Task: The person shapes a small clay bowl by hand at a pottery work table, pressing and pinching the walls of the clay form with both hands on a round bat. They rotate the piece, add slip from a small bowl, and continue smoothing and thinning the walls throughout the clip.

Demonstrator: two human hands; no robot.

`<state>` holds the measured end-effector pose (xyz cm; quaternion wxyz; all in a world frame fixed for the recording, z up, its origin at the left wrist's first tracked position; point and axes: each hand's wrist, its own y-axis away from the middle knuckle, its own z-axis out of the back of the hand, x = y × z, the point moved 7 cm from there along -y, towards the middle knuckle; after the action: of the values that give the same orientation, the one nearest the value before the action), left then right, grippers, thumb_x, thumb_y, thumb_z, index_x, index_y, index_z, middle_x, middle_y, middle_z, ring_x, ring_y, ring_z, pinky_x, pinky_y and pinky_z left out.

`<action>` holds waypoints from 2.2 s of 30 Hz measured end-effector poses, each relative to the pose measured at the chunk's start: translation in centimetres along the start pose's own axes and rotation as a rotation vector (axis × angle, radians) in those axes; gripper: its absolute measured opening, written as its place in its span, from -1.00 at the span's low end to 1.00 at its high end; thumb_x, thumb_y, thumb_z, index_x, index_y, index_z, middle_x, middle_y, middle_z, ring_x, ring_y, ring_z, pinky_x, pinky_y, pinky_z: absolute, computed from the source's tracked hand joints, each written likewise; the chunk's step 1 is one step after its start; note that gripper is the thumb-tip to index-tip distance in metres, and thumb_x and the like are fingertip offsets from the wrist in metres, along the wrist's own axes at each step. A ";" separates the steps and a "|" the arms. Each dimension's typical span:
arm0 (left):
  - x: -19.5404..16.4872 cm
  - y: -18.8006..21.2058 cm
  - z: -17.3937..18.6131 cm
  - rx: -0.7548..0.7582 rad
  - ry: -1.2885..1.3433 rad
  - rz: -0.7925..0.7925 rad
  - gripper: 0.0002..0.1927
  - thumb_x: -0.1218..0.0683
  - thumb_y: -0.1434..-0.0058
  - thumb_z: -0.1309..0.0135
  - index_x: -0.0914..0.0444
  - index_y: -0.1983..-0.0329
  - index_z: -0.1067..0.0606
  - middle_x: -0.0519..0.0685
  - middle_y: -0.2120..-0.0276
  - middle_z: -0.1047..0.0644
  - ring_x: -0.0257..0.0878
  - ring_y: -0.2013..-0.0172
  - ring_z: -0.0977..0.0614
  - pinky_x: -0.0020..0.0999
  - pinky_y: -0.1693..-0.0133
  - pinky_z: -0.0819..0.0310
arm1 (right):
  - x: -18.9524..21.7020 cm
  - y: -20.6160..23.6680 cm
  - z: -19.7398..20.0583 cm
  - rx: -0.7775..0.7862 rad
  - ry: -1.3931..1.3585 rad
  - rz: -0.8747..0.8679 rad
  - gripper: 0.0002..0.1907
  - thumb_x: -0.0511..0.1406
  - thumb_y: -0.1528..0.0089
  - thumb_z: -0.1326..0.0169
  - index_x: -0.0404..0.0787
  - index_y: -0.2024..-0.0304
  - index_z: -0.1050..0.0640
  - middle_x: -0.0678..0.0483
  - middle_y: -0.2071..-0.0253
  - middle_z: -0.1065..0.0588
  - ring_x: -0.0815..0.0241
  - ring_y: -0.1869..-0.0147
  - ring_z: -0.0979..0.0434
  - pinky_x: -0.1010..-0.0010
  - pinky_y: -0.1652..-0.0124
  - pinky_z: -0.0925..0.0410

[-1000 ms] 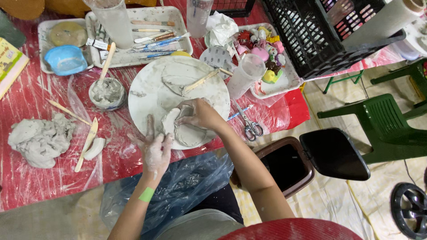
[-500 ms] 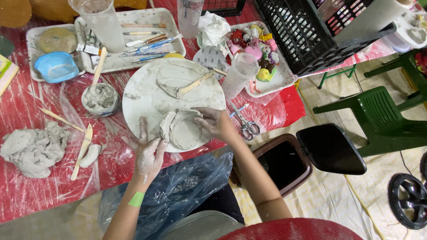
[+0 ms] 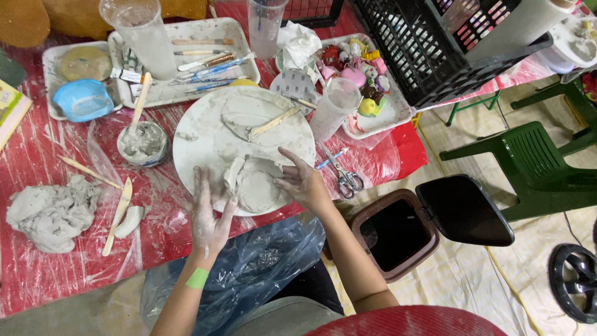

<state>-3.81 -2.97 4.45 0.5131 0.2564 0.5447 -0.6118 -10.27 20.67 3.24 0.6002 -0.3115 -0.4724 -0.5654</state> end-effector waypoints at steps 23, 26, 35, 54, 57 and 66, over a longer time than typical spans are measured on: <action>-1.6 3.1 -1.4 -0.091 -0.469 0.139 0.15 -0.22 -0.21 -0.20 0.44 -0.53 0.20 0.15 -0.06 -0.61 0.06 -0.33 -0.46 0.48 -0.27 0.82 | 13.1 -5.1 -6.7 0.653 0.617 0.630 -0.27 -0.32 0.01 -0.31 0.02 -0.24 -0.45 0.05 -0.13 -0.56 -0.02 -0.24 -0.50 0.18 -0.21 -0.29; -1.3 4.2 -2.4 -0.099 -0.439 0.051 0.30 -0.24 -0.04 -0.32 0.43 -0.53 0.21 0.33 -0.22 -0.46 0.15 -0.40 -0.32 0.37 -0.27 0.79 | 12.0 -5.8 -8.9 0.751 0.794 0.575 -0.42 -0.42 0.01 -0.21 0.05 -0.08 -0.56 0.05 0.06 -0.60 -0.02 -0.13 -0.54 0.18 -0.10 -0.35; 3.9 2.8 -1.5 0.109 -0.210 0.172 0.26 -0.12 0.00 -0.41 0.33 -0.58 0.10 0.22 -0.51 -0.11 -0.09 -0.41 -0.25 0.27 -0.43 0.40 | 11.2 -6.1 -9.9 0.715 0.877 0.701 -0.63 -0.48 -0.10 -0.07 -0.04 0.07 -0.60 -0.06 0.21 -0.58 -0.09 -0.05 -0.54 0.14 0.00 -0.37; 5.0 0.6 -0.1 0.180 -0.150 -0.102 -0.46 0.07 0.07 -0.41 0.25 -0.04 -0.64 0.12 -0.42 -0.31 0.14 -0.39 -0.34 -0.04 -0.32 -0.22 | 9.2 -8.4 -8.3 0.830 0.741 0.604 -0.40 -0.54 0.02 -0.11 -0.13 -0.10 -0.56 -0.10 0.03 -0.58 -0.15 -0.12 -0.53 0.20 -0.07 -0.37; 5.0 0.5 -0.2 0.196 -0.109 -0.079 -0.43 0.06 0.04 -0.39 0.23 -0.10 -0.61 0.12 -0.41 -0.32 0.12 -0.38 -0.35 -0.06 -0.32 -0.24 | 9.7 -7.9 -7.8 0.869 0.737 0.512 -0.46 -0.45 -0.12 -0.08 -0.08 -0.19 -0.51 -0.09 0.01 -0.57 -0.11 -0.12 -0.56 0.24 -0.08 -0.38; 2.2 0.3 0.5 0.080 -0.475 -0.140 -0.52 -0.03 0.20 -0.46 0.17 0.15 -0.71 0.00 -0.28 -0.42 0.39 -0.38 -0.15 0.41 -0.26 0.25 | 14.5 -4.4 -7.1 0.552 0.978 0.897 -0.22 -0.32 -0.07 -0.20 0.07 -0.36 -0.34 0.03 -0.39 -0.41 0.02 -0.47 -0.32 -0.09 -0.36 -0.01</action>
<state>-4.22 -4.19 2.54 0.5726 0.0873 0.4005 -0.7100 -14.24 7.88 13.27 0.9744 -0.0235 -0.1016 -0.1990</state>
